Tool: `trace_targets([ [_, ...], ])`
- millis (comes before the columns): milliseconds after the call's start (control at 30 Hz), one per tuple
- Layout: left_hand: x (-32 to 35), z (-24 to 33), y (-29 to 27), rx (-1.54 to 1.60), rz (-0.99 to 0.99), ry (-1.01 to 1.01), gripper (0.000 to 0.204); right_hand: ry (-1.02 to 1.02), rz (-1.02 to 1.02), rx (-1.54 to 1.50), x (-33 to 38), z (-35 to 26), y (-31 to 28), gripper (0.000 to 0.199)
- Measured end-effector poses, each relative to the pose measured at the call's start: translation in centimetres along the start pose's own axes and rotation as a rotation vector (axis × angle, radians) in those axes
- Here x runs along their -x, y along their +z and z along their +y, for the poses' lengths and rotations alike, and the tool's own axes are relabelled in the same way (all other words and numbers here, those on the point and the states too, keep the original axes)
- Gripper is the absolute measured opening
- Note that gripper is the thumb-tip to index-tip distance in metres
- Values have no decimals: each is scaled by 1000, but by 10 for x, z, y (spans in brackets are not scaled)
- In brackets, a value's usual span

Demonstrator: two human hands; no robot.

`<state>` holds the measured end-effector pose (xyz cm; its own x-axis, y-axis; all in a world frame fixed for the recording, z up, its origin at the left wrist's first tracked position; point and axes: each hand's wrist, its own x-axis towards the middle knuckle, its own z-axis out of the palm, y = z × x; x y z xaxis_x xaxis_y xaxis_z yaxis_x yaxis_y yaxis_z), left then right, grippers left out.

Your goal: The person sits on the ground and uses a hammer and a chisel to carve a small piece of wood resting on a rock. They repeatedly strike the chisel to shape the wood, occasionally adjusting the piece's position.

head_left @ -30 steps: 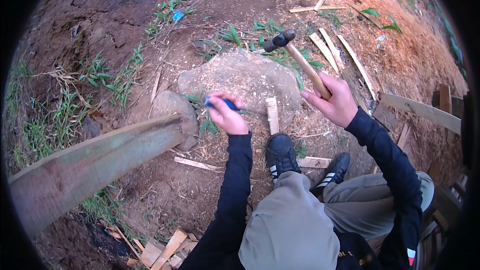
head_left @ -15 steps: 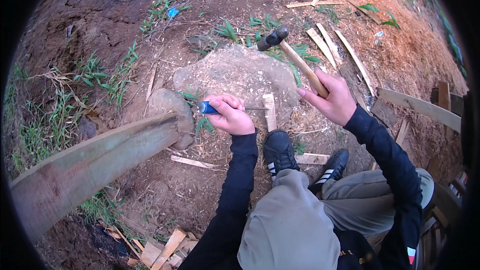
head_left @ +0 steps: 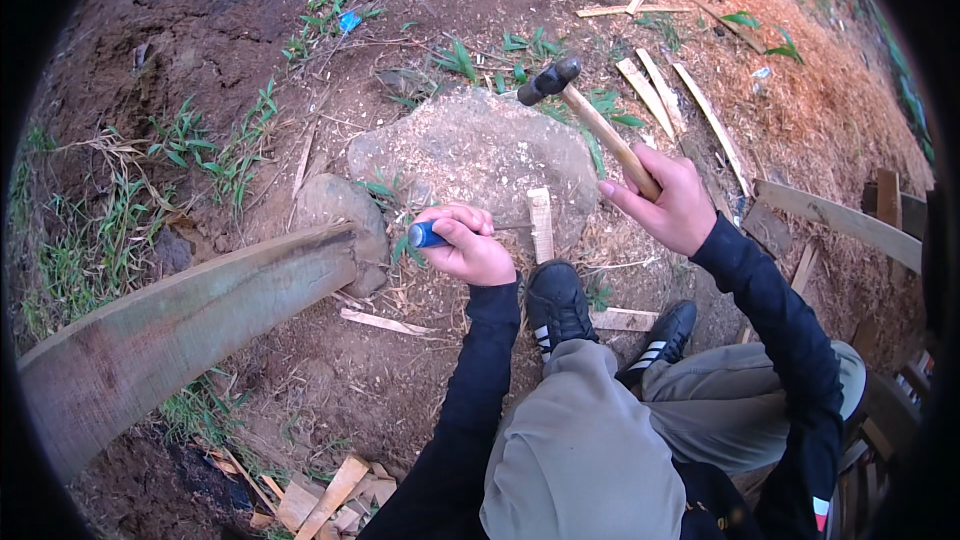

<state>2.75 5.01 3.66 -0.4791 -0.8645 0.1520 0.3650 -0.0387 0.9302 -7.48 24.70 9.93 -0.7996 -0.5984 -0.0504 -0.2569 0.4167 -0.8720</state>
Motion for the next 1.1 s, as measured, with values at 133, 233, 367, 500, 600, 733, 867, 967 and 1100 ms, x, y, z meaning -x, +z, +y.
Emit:
trace_targets([
  [133,-3,3,2,25,24,-10,32,0,-17,21,1,-2,-1,30],
  [233,-10,10,6,-233,21,-115,29,9,-26,12,0,-4,-2,30],
  [367,-21,10,9,-106,-33,-164,30,42,-50,9,-2,-10,-3,28],
  [500,-25,6,6,-119,-14,-204,27,45,-77,29,-1,-14,-3,27],
  [600,-29,8,10,50,27,-325,27,28,-110,78,-1,-15,-6,28],
  [733,-30,6,12,48,59,-327,29,7,-123,98,-1,-18,-5,28],
  [867,-24,8,7,91,73,-269,30,0,-137,102,-2,-19,-6,27],
  [967,-23,10,5,141,52,-239,28,27,-140,71,-2,-20,-7,27],
  [1100,-23,9,1,173,76,-243,26,25,-127,71,-1,-21,-8,27],
])
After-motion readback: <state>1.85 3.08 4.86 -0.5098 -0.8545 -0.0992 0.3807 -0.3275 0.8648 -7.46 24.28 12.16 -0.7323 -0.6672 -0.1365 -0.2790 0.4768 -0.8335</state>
